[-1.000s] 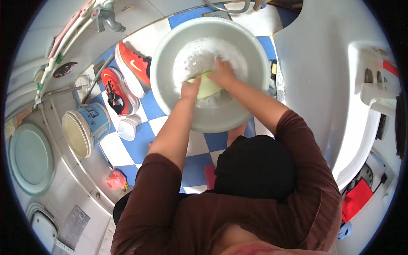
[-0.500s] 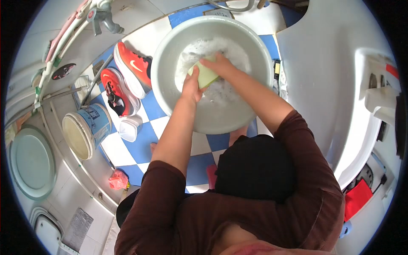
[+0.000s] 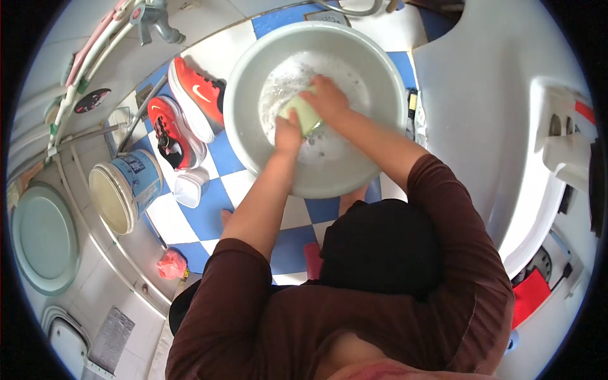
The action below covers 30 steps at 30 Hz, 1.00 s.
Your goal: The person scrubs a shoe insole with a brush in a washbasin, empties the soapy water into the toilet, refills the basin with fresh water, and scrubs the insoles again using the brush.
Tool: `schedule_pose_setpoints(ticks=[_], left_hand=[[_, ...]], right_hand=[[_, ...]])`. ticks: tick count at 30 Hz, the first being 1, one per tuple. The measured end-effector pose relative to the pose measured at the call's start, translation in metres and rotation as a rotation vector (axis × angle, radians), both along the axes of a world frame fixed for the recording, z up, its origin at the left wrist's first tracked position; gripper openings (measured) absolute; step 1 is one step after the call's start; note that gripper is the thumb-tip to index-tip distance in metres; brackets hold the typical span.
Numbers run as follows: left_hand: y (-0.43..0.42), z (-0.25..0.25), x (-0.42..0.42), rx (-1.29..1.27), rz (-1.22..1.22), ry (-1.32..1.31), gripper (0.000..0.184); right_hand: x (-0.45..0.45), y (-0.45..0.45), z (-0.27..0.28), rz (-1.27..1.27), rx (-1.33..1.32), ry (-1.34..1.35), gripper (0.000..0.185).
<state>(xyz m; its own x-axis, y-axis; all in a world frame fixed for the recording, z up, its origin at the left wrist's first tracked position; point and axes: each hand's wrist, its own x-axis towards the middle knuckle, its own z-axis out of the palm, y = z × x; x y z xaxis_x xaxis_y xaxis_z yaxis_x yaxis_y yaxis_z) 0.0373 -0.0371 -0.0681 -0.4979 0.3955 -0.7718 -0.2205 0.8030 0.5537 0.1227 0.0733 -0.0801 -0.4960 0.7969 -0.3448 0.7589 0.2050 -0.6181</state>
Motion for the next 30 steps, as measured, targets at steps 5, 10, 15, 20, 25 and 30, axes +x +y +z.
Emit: schedule_pose_setpoints(ticks=[5,10,15,20,25,30], left_hand=[[0.01,-0.032,-0.031,-0.279,-0.484,0.264,0.072],[0.06,-0.037,-0.061,-0.089,0.168,-0.303,0.06],[0.059,0.021,-0.07,0.075,0.426,-0.654,0.061],[0.038,-0.015,-0.053,0.534,0.658,-0.854,0.057],[0.035,0.006,-0.032,0.213,0.417,-0.205,0.053],[0.003,-0.006,0.001,-0.14,-0.122,-0.124,0.052]], right_hand=[[0.008,0.006,-0.024,0.223,0.167,-0.151,0.041],[-0.047,0.049,-0.029,0.034,0.022,-0.113,0.044],[-0.057,0.005,0.037,0.046,-0.134,0.249,0.046],[-0.048,-0.021,0.059,0.021,-0.089,0.448,0.044],[-0.031,0.012,0.049,0.031,-0.248,0.216,0.045],[0.009,0.013,-0.007,0.179,-0.041,-0.139,0.051]])
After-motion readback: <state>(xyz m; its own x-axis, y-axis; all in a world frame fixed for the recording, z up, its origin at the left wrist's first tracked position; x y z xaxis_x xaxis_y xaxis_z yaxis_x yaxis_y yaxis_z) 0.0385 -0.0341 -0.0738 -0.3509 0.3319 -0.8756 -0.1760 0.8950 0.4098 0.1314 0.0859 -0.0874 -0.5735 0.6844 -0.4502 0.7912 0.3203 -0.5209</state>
